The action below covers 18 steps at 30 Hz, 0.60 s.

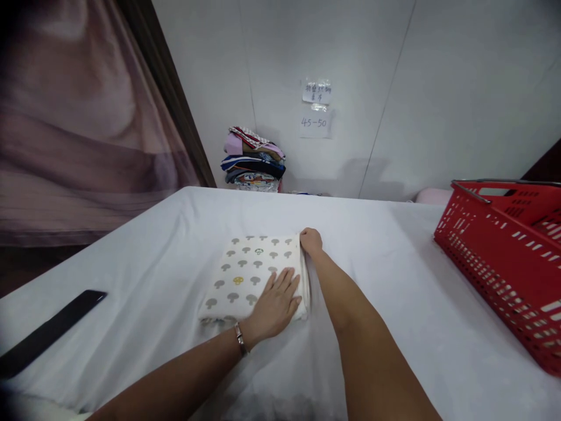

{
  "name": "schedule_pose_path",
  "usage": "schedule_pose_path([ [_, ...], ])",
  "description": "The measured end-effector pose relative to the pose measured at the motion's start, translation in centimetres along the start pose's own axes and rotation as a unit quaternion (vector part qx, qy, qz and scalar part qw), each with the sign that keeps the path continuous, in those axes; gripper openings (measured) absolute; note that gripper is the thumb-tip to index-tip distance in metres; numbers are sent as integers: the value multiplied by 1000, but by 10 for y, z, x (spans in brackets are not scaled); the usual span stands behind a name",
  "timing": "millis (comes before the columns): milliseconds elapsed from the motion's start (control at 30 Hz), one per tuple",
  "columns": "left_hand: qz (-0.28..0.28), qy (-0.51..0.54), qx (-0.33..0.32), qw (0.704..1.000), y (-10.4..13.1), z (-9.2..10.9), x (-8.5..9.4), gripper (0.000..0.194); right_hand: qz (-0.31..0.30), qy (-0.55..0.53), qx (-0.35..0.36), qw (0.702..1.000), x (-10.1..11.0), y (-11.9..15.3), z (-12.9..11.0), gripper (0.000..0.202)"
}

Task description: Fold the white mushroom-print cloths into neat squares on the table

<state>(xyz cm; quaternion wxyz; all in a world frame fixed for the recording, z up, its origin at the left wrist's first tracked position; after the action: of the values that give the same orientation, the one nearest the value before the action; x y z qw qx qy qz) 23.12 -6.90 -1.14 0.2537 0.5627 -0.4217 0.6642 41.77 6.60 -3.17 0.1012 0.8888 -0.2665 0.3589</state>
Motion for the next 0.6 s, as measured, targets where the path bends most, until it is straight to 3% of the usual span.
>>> schedule_pose_path([
  [200, -9, 8, 12, 1000, -2, -1, -1, 48, -56, 52, -30, 997, -5, 4, 0, 21],
  [333, -18, 19, 25, 999, -3, -2, -2, 49, -117, 15, -36, 992, -4, 13, 5, 20],
  [433, -24, 28, 28, 999, -4, -2, -3, 49, -150, -42, -38, 987, 4, 30, 13, 17],
  [600, -32, 30, 30, 999, -6, -2, -5, 50, -149, -120, -44, 981, 19, 80, 25, 20],
])
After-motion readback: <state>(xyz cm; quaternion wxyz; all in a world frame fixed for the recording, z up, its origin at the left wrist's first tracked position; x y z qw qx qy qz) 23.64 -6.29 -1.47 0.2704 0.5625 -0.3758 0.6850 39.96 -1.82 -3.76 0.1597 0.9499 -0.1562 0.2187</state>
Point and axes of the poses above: each hand's wrist, its own y-axis away from the middle knuckle, its own x-axis out of the back of the hand, z = x × y, the point moved 10 cm from there along -y, towards the middle knuckle, and after that the axes turned 6 degrees about -y, right-handed, at the moved point
